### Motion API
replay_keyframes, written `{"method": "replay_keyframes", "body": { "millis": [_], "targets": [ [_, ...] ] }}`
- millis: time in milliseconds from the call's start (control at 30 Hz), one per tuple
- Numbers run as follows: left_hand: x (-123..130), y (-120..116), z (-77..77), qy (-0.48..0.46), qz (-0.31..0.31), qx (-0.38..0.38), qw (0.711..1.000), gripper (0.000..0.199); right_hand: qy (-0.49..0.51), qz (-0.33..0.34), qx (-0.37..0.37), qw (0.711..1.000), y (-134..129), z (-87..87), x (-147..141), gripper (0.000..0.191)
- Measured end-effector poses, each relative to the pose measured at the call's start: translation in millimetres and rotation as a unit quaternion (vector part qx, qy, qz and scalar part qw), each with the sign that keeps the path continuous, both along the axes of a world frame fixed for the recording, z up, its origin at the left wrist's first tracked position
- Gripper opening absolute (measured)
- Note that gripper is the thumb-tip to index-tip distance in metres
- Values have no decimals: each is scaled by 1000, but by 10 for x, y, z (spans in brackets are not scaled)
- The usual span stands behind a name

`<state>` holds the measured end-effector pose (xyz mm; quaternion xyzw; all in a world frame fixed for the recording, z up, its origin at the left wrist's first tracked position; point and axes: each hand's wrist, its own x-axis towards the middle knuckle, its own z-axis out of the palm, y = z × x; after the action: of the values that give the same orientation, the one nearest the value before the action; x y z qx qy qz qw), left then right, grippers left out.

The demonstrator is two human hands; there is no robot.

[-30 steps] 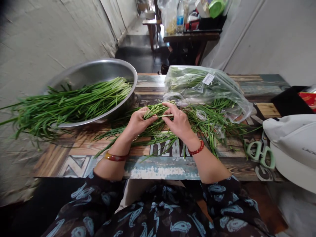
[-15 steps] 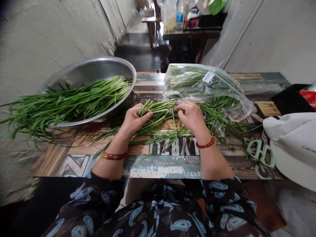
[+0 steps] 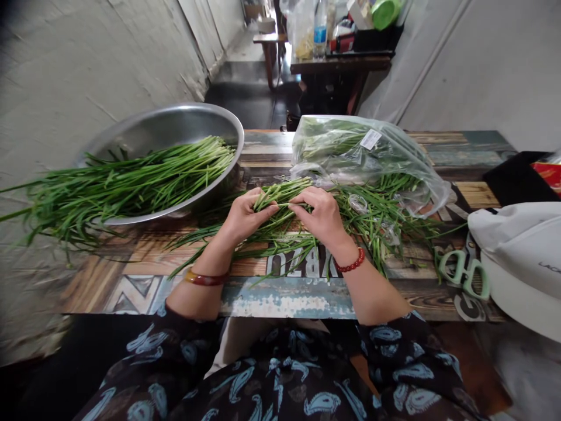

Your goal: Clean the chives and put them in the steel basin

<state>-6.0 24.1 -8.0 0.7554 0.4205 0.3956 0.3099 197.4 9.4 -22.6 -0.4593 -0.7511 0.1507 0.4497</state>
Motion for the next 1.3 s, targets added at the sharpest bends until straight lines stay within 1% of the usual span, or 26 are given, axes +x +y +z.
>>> {"method": "replay_keyframes", "body": {
  "millis": [133, 233, 333, 400, 467, 500, 533, 600, 667, 700, 733, 800, 867, 900, 967, 1033, 1167, 1233, 1300],
  "targets": [
    [-9, 9, -19, -10, 1, -4, 1000, 31, 107, -8, -45, 993, -10, -24, -72, 11],
    [-2, 3, -17, -13, 1, -9, 1000, 30, 187, -13, -104, 977, -22, -76, -128, 11],
    [15, -10, -10, -5, 7, -10, 1000, 32, 271, -14, -163, 949, -26, -134, -186, 14],
    [21, -10, -15, 2, 7, -11, 1000, 33, 338, -21, -199, 919, -12, -152, -203, 16],
    [15, 1, -32, 5, 13, -12, 1000, 31, 391, -36, -216, 894, 20, -142, -177, 20],
    [7, 11, -44, 5, 20, -12, 1000, 30, 403, -45, -213, 889, 41, -126, -143, 22],
    [-3, 21, -56, 4, 27, -13, 1000, 28, 402, -53, -202, 891, 62, -103, -97, 25],
    [-26, 42, -74, 0, 39, -13, 999, 25, 370, -67, -171, 911, 95, -43, 20, 31],
    [-44, 55, -82, -4, 42, -12, 999, 24, 297, -79, -137, 942, 108, 23, 136, 37],
    [-50, 58, -82, -6, 41, -12, 999, 23, 249, -85, -118, 958, 108, 52, 182, 36],
    [-53, 59, -80, -7, 41, -13, 999, 22, 199, -89, -99, 971, 105, 75, 217, 31],
    [-54, 58, -75, -12, 41, -12, 999, 21, 124, -86, -72, 986, 97, 98, 249, 14],
    [-52, 57, -72, -17, 41, -9, 999, 18, 103, -66, -71, 990, 91, 93, 237, 27],
    [-51, 57, -71, -17, 39, -7, 999, 17, 104, -52, -80, 990, 89, 85, 219, 31],
    [-51, 58, -67, -10, 33, -4, 999, 17, 106, -30, -97, 989, 80, 70, 172, 22],
    [-53, 59, -56, 2, 25, 4, 1000, 19, 108, -33, -100, 989, 61, 70, 121, 12],
    [-44, 48, -5, 34, 2, 46, 998, 21, 113, -61, -69, 989, 4, 112, 39, 12],
    [-33, 33, 26, 52, -19, 57, 997, 21, 118, -52, -61, 990, -19, 124, 13, 13],
    [-25, 16, 51, 58, -35, 50, 996, 23, 139, -33, -74, 987, -25, 108, 3, 17]
  ]
}}
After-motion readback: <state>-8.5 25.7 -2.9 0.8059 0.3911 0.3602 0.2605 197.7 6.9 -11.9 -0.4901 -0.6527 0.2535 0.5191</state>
